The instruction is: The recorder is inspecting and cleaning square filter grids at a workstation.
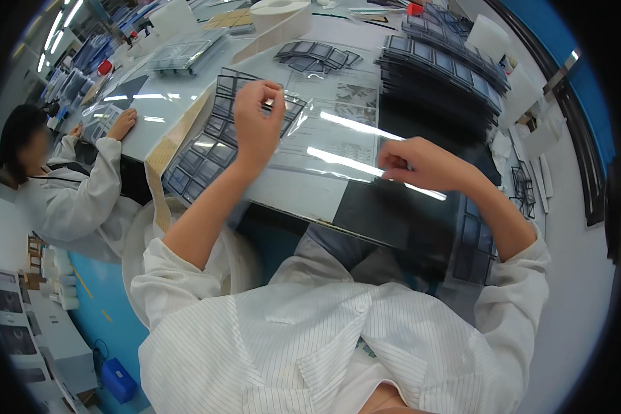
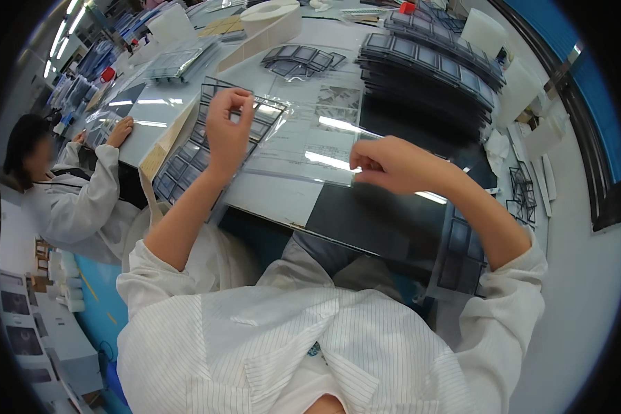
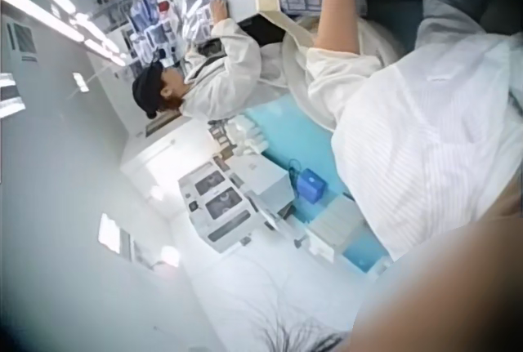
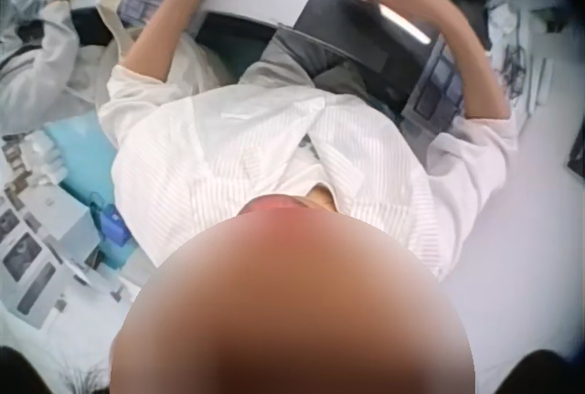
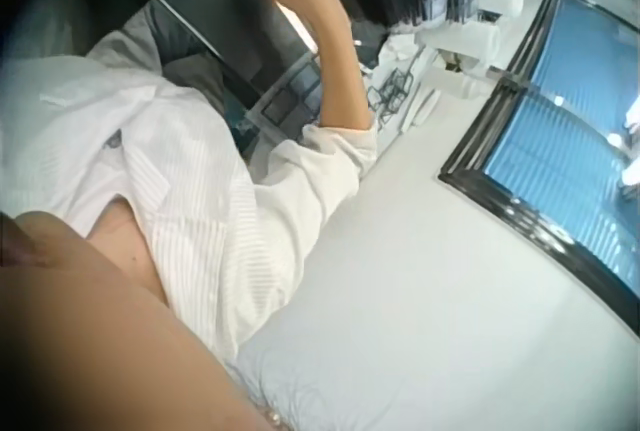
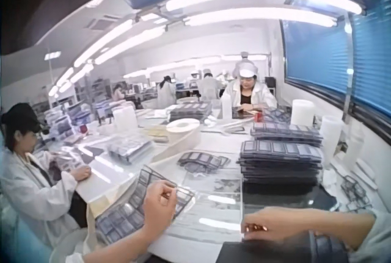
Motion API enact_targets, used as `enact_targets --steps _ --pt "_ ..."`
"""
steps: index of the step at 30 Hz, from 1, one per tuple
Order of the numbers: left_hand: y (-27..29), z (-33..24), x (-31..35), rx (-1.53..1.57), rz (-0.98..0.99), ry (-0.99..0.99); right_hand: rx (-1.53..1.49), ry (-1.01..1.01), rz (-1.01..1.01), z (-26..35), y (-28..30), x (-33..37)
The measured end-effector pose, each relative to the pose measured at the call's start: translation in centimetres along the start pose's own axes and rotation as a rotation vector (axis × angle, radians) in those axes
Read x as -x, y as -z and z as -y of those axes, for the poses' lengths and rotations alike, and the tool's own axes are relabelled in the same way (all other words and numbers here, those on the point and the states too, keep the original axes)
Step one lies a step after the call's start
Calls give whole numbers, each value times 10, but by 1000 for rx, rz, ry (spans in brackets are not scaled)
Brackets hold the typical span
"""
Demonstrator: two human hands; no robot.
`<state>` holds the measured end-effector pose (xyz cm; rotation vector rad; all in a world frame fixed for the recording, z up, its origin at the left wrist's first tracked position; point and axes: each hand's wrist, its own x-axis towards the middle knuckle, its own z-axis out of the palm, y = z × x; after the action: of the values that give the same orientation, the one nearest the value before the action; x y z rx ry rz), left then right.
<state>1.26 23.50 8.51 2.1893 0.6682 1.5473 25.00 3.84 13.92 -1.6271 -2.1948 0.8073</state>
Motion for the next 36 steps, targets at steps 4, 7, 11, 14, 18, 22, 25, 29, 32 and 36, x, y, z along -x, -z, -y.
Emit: enact_targets --steps 4,7,11,14,18,22,25,29,32,36 --pt "-9 5 20 -35 28 -21 -28 105 -166 -9 -1 -68" --pt "-18 10 23 -98 -19 -91 -255 32 -299 -10 4 -139" --pt "-23 14 27 -100 8 -112 -190 193 -443 -12 -2 -234" --pt "-26 15 31 -96 -7 -128 117 238 -485 2 -13 -291" --pt "-27 16 31 -74 25 -151 202 58 -526 14 -21 -338" --pt "-26 11 32 -63 9 -90 272 -28 -427 26 -26 -354" --pt "-22 15 37 -85 34 -85 336 26 -376 35 -29 -344" --pt "-5 -32 54 -158 266 -63 102 390 -584 50 -11 -307" --pt "40 -87 74 83 496 -173 -217 537 -584 82 9 -249" --pt "75 -100 135 301 830 -202 -210 808 -651 109 41 -150"
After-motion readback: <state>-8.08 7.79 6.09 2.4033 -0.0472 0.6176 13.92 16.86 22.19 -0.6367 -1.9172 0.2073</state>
